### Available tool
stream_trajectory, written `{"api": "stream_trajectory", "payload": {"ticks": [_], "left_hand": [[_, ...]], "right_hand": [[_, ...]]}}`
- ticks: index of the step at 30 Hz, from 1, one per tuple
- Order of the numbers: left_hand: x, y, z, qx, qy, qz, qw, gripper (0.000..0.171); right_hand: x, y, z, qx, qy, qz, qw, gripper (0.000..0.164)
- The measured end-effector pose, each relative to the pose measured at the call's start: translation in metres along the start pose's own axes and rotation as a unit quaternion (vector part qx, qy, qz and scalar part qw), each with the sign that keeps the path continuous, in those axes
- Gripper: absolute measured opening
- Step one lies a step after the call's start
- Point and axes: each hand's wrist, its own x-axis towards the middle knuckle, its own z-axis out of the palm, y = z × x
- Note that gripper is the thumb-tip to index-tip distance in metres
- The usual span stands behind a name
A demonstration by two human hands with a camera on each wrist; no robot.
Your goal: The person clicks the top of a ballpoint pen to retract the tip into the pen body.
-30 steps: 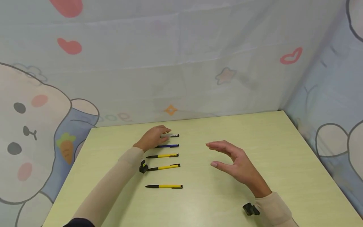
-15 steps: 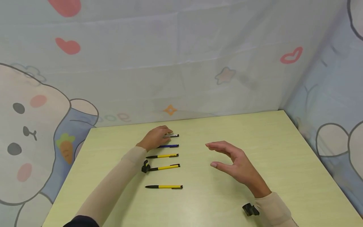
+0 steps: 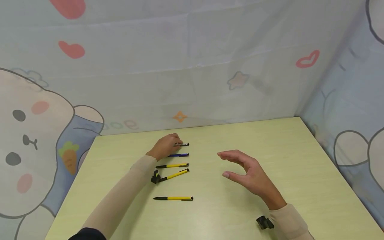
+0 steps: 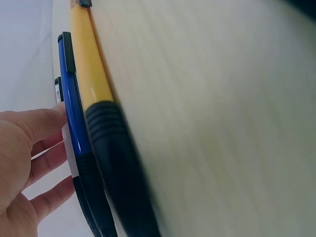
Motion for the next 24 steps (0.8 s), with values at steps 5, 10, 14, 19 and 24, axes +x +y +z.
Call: {"api": "stream_trajectory", "payload": {"ticks": [5,10,14,19,24], "left_hand": [[-0.001,0.002,0.0,-0.003,0.003,-0.006,1.0,0.021],[0.0,0.002,0.001,-0.002,0.009,-0.006,0.9999,0.017],[0.002,0.001,0.001,0.002,0.007,-0.006,1.0,0.016],[0.004,-0.002,0.001,0.013,-0.015,-0.002,0.9998,0.015],[0.003,-0.003,-0.001,0.013,-0.039,0.0,0.9992,0.015]], "right_hand": [[-0.001,0.001,-0.001,-0.001,-0.001,-0.001,1.0,0.061],[0.0,-0.001,0.0,-0.003,-0.002,-0.004,1.0,0.061],[0.004,-0.01,0.002,-0.001,-0.001,-0.013,1.0,0.058],[0.006,-0.015,0.004,0.0,-0.002,-0.013,1.0,0.058],[0.004,-0.003,0.002,-0.001,-0.002,-0.009,1.0,0.059]]}}
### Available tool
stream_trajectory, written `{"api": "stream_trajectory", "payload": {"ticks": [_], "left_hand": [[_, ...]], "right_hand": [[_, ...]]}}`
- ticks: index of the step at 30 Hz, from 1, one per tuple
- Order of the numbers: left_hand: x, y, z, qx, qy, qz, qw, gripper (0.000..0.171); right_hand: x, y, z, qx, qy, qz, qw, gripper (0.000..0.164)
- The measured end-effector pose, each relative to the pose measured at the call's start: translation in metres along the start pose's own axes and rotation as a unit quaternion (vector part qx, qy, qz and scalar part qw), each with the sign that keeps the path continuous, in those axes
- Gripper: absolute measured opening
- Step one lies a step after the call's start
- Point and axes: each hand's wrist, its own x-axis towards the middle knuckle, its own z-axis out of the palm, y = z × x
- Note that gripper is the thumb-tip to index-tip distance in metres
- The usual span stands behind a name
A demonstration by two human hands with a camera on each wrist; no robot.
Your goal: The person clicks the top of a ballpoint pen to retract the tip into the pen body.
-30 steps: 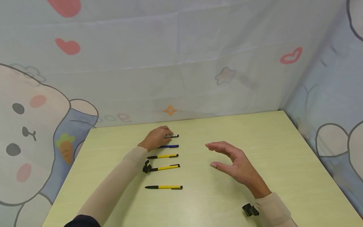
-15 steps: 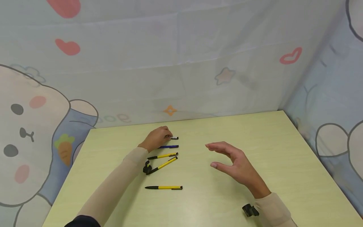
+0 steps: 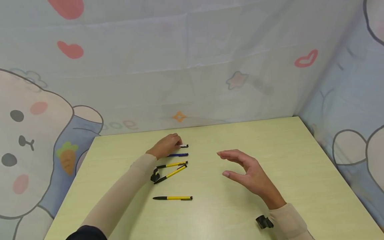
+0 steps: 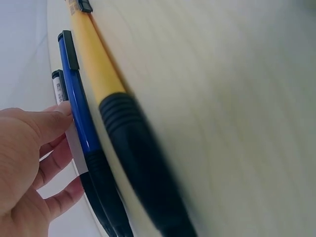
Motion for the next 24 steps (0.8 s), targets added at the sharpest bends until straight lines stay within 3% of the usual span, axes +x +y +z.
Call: {"api": "stream_trajectory", "payload": {"ticks": [9,24], "left_hand": [[-0.004,-0.005,-0.005,-0.007,-0.003,-0.002,1.0,0.014],[-0.008,-0.006,-0.02,-0.032,0.067,0.012,0.9972,0.019]], "right_hand": [[-0.001,0.006,-0.002,-0.003,0.0,0.005,1.0,0.06],[-0.001,0.008,-0.002,0.0,-0.004,0.008,1.0,0.059]]}}
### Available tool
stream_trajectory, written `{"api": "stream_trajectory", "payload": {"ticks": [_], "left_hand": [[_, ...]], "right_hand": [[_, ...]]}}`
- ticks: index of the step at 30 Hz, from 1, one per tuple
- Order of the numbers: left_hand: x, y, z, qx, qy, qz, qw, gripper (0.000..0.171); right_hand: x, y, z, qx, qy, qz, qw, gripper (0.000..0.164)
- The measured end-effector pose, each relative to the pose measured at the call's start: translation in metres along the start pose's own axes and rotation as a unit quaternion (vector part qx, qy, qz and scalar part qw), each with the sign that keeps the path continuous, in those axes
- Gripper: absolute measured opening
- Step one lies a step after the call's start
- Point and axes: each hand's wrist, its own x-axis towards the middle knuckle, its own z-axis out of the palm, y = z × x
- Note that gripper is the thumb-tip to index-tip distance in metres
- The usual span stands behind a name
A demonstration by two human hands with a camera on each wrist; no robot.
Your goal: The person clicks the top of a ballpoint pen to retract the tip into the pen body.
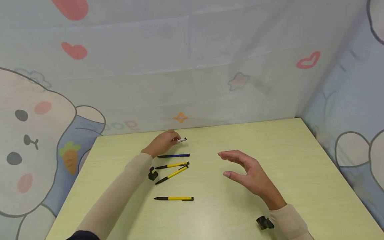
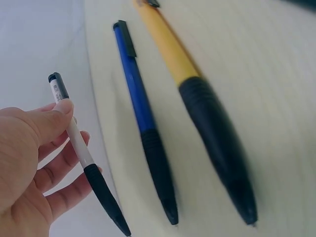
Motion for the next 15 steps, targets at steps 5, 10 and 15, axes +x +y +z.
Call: {"api": "stream_trajectory", "payload": {"ticks": [5,10,15], "left_hand": [[-0.003,0.006,-0.008,-0.041,0.008,-0.021,0.9989,0.019],[-0.007,0.011,-0.017,-0.077,0.022,-0.032,0.9962,0.02],[-0.012,0.014,-0.025,-0.112,0.028,-0.035,0.9926,0.021]], "right_hand": [[0.001,0.001,-0.001,0.003,0.0,-0.002,1.0,0.059],[0.001,0.001,-0.001,-0.01,-0.002,0.011,1.0,0.059],[0.003,-0.001,0.0,-0.014,-0.004,0.019,1.0,0.057]]}}
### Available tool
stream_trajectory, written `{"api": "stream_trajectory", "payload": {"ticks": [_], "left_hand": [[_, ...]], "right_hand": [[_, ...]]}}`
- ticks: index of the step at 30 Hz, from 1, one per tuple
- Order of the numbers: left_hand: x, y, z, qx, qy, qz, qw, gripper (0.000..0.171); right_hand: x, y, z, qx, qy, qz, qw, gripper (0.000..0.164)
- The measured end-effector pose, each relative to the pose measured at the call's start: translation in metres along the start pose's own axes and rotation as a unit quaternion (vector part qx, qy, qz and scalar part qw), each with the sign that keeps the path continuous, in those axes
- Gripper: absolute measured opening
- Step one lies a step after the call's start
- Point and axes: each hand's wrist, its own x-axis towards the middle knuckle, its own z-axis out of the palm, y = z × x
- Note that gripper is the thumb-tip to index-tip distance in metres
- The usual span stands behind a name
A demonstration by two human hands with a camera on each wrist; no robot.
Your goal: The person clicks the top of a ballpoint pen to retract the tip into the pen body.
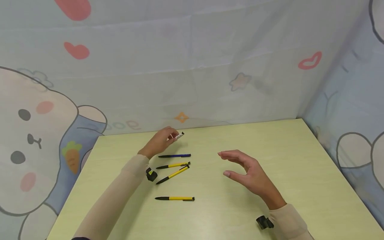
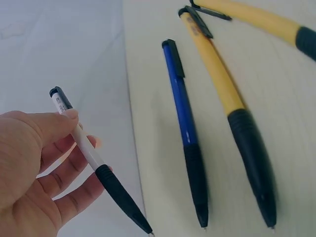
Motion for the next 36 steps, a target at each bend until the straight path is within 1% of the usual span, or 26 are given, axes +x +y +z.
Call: {"api": "stream_trajectory", "payload": {"ticks": [7,15,21,26,31,36], "left_hand": [[-0.007,0.005,-0.007,-0.055,0.007,-0.024,0.9982,0.024],[-0.013,0.013,-0.013,-0.089,0.015,-0.028,0.9955,0.028],[-0.017,0.025,-0.018,-0.115,0.028,-0.022,0.9928,0.026],[-0.021,0.036,-0.023,-0.14,0.044,-0.01,0.9891,0.025],[-0.027,0.046,-0.028,-0.178,0.063,0.003,0.982,0.026],[-0.034,0.054,-0.031,-0.215,0.072,0.014,0.9737,0.029]], "right_hand": [[0.001,0.0,0.0,0.0,-0.002,0.007,1.0,0.055],[0.002,0.002,-0.001,-0.007,-0.004,0.007,1.0,0.056],[0.002,0.004,-0.002,-0.01,-0.002,0.008,1.0,0.058],[0.003,0.007,-0.002,-0.009,0.0,-0.002,1.0,0.06],[0.006,0.007,-0.001,-0.006,0.001,-0.008,1.0,0.059],[0.008,0.006,0.0,-0.005,0.0,-0.01,1.0,0.059]]}}
